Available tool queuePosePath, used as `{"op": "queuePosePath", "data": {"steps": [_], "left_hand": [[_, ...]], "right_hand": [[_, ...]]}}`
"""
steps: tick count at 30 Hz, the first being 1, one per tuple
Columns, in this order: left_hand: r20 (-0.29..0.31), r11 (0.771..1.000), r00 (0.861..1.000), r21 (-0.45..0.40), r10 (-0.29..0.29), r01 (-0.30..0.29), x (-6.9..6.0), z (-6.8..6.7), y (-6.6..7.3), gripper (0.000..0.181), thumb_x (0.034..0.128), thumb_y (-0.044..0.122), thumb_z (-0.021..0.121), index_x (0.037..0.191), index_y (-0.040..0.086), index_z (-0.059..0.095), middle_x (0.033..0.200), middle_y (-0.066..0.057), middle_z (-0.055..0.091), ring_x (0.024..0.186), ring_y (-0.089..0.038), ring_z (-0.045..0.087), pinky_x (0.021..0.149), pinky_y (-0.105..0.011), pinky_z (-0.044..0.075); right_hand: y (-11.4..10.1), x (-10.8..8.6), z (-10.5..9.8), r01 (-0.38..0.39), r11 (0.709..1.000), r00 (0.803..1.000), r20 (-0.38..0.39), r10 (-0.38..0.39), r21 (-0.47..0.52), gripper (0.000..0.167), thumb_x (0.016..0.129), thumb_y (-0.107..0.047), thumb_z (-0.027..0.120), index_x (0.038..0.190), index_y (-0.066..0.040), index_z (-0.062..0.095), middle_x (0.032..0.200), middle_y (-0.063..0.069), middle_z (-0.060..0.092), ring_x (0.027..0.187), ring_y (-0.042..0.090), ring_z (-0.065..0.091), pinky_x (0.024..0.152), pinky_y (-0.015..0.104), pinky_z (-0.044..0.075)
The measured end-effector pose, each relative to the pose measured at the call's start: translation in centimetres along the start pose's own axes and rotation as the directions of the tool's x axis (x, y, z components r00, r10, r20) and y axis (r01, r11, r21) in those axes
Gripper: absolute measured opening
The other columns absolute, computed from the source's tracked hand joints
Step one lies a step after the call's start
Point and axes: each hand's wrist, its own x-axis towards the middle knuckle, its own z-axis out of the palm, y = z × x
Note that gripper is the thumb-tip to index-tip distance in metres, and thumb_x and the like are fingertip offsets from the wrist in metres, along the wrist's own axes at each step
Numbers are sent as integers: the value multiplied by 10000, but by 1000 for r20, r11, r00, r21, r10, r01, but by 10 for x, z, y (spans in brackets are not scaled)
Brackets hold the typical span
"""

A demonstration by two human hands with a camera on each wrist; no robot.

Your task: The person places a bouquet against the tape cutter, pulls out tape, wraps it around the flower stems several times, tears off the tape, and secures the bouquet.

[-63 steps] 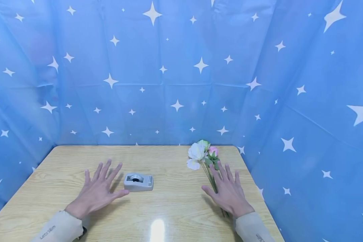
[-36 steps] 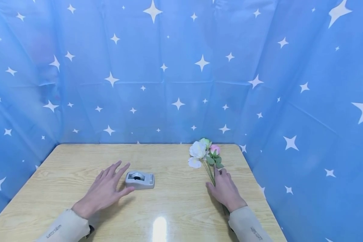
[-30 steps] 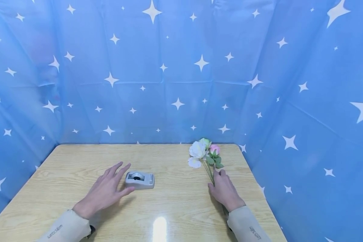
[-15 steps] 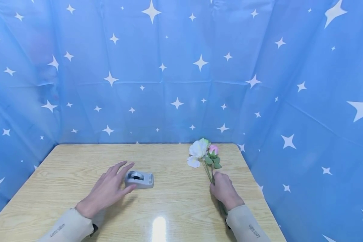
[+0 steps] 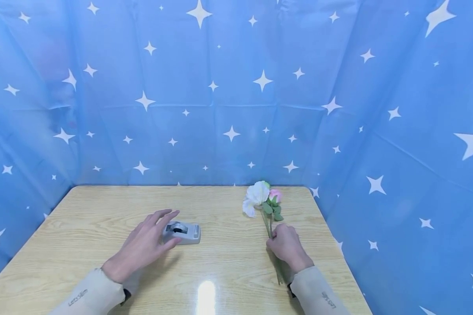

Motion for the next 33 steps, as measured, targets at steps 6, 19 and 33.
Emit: {"op": "queuePosePath", "data": {"steps": [6,19,33], "left_hand": [[-17,999,999,-25,34,-34,3,-1,9,785,1057,500,872,1718,192,582,1670,-183,643,1450,-433,699,1089,-667,660],[-29,995,997,-71,74,-76,9,0,26,764,1053,489,885,1689,165,613,1629,-180,677,1442,-420,709,1167,-660,633],[-23,989,991,-68,128,-129,14,2,45,726,1052,489,890,1660,177,645,1548,-108,736,1377,-347,745,1080,-554,688]], "right_hand": [[-12,-2,8,4,1000,1000,-22,-4,26,439,926,20,736,644,-191,474,595,-79,407,570,94,424,558,212,344],[-51,-3,27,22,996,1000,-15,-20,88,146,954,12,799,874,-80,718,780,7,681,694,121,619,607,225,491],[-97,-2,53,116,982,993,-5,-117,146,147,963,-5,839,887,-67,730,810,6,713,711,104,630,627,222,528]]}}
